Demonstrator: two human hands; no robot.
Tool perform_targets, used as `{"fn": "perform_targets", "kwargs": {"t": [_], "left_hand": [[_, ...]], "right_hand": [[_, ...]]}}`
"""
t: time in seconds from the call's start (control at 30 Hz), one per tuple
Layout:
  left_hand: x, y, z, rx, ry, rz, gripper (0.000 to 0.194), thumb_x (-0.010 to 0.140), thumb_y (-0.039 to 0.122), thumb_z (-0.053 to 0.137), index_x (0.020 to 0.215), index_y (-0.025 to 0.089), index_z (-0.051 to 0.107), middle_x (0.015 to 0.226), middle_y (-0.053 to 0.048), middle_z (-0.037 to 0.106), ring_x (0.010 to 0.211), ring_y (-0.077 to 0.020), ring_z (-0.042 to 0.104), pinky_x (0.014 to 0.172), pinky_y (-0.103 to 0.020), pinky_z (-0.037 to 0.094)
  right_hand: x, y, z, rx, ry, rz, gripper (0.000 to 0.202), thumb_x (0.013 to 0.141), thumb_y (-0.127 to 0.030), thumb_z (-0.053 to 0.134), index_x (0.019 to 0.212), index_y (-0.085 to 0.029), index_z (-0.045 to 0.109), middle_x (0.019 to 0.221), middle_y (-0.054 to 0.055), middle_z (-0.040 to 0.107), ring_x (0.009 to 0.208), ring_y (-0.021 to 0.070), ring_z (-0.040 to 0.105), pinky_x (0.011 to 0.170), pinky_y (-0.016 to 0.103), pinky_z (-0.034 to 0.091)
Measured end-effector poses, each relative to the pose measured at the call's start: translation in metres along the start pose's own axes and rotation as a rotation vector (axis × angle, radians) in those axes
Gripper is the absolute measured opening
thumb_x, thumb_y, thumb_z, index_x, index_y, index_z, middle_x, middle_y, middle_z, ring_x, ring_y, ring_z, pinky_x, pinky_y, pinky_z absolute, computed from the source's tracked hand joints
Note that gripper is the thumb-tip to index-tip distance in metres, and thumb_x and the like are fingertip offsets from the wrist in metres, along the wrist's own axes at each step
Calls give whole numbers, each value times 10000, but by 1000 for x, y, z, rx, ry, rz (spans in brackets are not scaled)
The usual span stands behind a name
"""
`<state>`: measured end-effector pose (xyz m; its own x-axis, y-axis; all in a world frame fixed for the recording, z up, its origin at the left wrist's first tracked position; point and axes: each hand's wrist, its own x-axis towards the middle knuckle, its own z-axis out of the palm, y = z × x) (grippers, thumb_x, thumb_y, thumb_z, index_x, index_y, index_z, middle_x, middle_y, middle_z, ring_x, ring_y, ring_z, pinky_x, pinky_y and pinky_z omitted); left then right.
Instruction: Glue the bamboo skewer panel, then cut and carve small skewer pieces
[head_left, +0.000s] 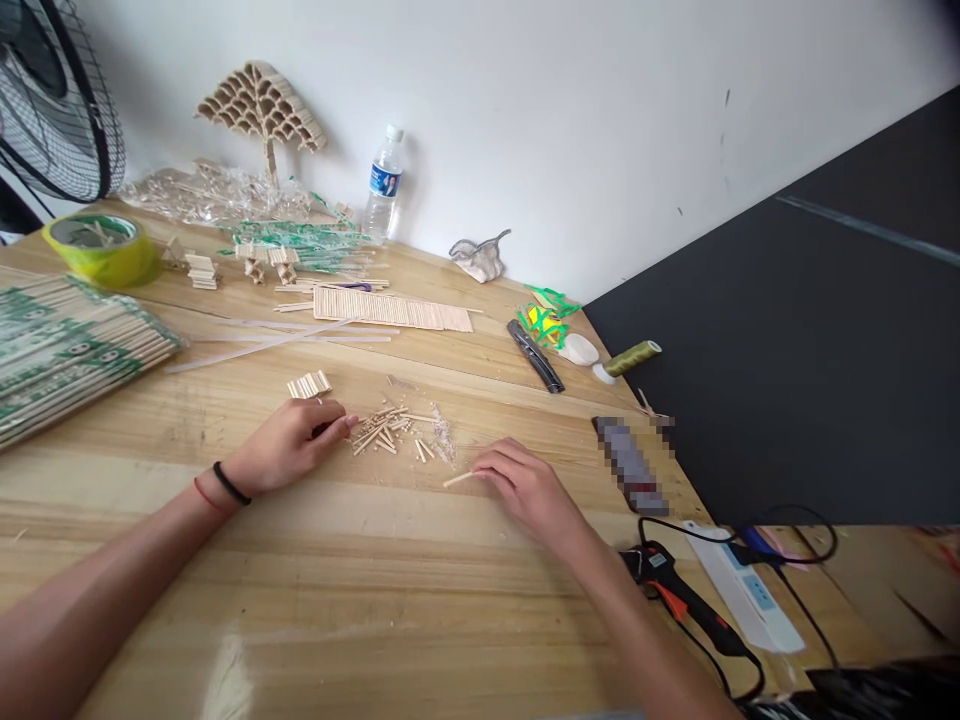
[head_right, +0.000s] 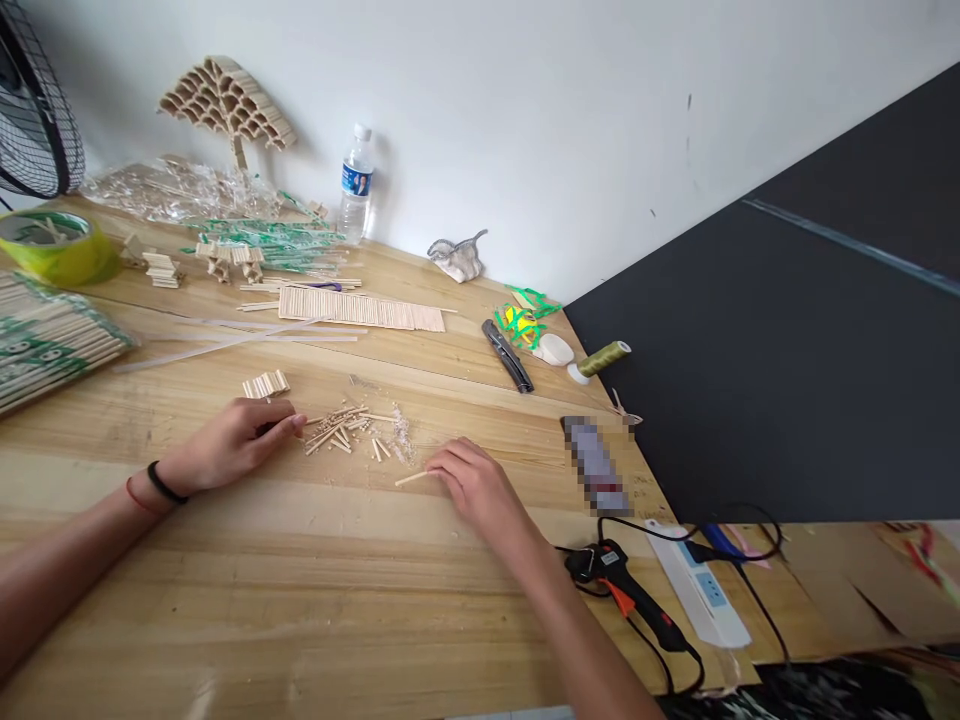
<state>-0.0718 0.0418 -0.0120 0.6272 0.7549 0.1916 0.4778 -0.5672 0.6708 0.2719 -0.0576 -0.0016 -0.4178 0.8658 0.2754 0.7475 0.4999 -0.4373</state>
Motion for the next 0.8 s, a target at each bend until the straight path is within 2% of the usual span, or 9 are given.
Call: {"fn": "perform_targets", "kwargs": {"t": [0.17, 0.27, 0.33, 0.47, 0.67, 0.8], "left_hand": [[0, 1, 1, -9, 10, 1, 440, 1053, 418, 392, 686, 195, 485, 615, 30, 486, 572, -110, 421, 597, -275, 323], [1, 1, 1, -18, 12, -5, 450, 1052, 424, 391, 672, 196, 471, 600, 33, 467, 563, -109, 407, 590, -276, 319], [2, 1, 1, -19, 9, -9, 455, 1050, 430, 392, 666, 197, 463, 594, 35, 456, 561, -108, 401, 590, -275, 320], [2, 0, 1, -13, 6, -11, 453, 1049, 433, 394, 674, 196, 484, 598, 35, 461, 558, -107, 402, 590, -272, 325], [2, 1, 0, -13, 13, -5, 454, 1049, 428, 405, 664, 198, 477, 595, 36, 467, 550, -106, 404, 581, -270, 324], [2, 3, -1, -8, 17, 5, 429, 1041, 392, 417, 665, 198, 487, 588, 38, 460, 540, -105, 395, 575, -271, 318]], "right_hand": [[-44, -11, -28, -10, -86, 14, 187, 1021, -121, 532, 954, -226, 672, 926, 50, 683, 847, 185, 648, 734, 300, 528], [-66, -17, -27, -14, -159, 55, 216, 1028, -104, 497, 964, -228, 661, 937, 47, 683, 850, 176, 649, 726, 291, 533], [-71, -19, -21, -10, -154, 76, 220, 1034, -109, 485, 974, -228, 660, 928, 46, 687, 850, 180, 650, 736, 300, 537], [-60, -15, -8, 11, -99, 71, 210, 1040, -151, 487, 974, -229, 671, 914, 55, 701, 837, 201, 650, 742, 334, 542], [-13, -6, 8, -13, -73, 20, 205, 1031, -180, 516, 937, -222, 693, 893, 66, 713, 833, 216, 650, 757, 361, 542], [2, -4, 2, -25, -75, -32, 211, 1032, -183, 518, 928, -222, 697, 900, 63, 727, 844, 219, 659, 767, 363, 536]]}}
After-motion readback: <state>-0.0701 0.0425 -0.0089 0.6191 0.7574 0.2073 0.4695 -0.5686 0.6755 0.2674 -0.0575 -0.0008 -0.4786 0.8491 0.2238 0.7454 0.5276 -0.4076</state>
